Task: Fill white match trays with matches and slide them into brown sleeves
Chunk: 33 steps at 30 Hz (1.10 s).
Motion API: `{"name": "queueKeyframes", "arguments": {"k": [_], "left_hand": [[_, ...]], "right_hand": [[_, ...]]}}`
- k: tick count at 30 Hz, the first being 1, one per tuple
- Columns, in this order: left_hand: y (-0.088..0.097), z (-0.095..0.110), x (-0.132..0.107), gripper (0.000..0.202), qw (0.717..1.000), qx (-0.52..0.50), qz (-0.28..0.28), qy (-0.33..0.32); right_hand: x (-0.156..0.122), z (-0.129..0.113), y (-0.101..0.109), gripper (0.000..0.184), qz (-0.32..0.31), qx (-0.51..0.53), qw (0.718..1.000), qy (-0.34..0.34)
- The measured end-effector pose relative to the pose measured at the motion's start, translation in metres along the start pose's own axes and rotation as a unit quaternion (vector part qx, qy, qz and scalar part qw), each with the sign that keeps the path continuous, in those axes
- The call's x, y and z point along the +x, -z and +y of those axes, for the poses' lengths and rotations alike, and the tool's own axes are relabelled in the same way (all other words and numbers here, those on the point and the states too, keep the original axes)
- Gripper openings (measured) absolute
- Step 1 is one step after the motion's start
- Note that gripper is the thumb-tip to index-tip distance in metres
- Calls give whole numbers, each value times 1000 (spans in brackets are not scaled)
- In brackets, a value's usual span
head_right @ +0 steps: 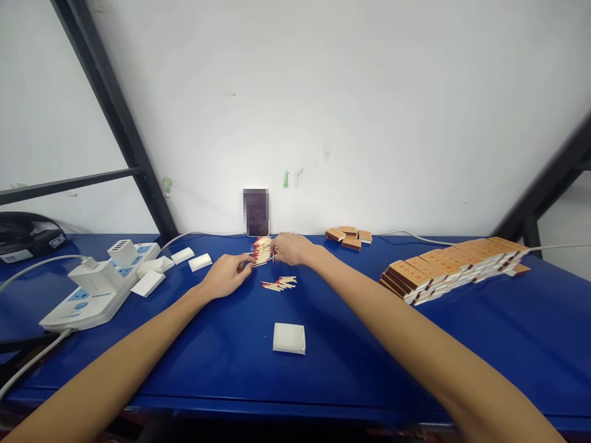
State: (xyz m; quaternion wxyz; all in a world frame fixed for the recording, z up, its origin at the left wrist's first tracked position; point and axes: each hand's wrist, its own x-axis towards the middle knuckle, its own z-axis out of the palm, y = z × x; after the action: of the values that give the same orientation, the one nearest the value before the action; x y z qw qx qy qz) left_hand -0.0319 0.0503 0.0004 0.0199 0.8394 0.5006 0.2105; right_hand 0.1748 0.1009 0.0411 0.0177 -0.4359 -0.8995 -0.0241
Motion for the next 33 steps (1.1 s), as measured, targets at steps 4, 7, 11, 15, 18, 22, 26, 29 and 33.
{"name": "queueKeyframes", "arguments": {"k": [4,7,11,15,18,22,26,29,33], "left_hand": [[3,-5,1,30,1000,-1,20,18],[5,-7,2,30,999,1,29,28],[6,-9,2,31,999,2,38,39],[6,-10,3,32,998,3,33,45],[5,-16,3,32,998,14,40,55],[1,-30,5,34,995,56,43,67],[-4,-40,11,38,996,68,18,62],[-5,-42,20,36,995,76,3,57],[-1,-41,32,29,991,107,-40,65]], "right_hand": [[4,-1,-3,18,-16,-11,1000,18],[4,1,-7,16,-5,-36,998,60],[0,3,-11,20,-14,-101,984,144],[-10,0,-10,23,-22,-137,977,162],[-18,0,-4,17,2,-82,985,150],[-25,2,4,23,40,-4,990,134],[-22,1,3,23,15,-37,993,113],[-14,0,-3,24,13,-86,990,111],[-6,-2,-10,22,-11,-120,986,116]]}}
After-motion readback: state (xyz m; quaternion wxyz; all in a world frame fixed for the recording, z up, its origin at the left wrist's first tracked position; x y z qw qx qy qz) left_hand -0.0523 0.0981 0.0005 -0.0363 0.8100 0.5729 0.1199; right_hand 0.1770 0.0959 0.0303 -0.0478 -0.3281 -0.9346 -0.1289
